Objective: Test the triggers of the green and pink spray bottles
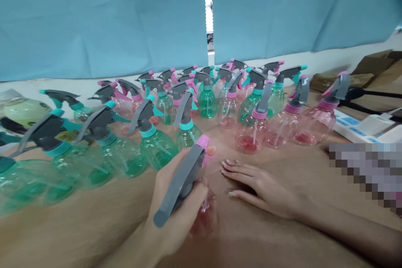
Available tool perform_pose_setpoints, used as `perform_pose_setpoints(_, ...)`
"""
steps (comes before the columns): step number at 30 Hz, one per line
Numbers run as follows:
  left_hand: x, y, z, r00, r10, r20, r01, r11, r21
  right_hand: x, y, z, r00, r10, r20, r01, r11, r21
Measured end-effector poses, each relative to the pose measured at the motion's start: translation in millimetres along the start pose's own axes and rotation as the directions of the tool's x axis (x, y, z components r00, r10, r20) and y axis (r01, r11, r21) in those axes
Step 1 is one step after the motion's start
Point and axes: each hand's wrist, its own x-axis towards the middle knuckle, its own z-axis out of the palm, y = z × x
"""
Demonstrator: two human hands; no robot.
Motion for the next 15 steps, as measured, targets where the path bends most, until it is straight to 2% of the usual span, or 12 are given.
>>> perform_pose_setpoints(3,-2.1,-2.1,1.5,0.999,0.010,0.036,-0.009,1.000,-0.005,0.1,0.4,0.2,1.000,0.000,0.009,0.000,1.000,-0.005)
perform_pose_setpoints(15,-6.3,-8.6,3.3,0.999,-0.032,0.042,0.032,0.999,0.003,0.4,0.9,-0.1,0.999,0.000,0.037,0.001,0.999,-0.035)
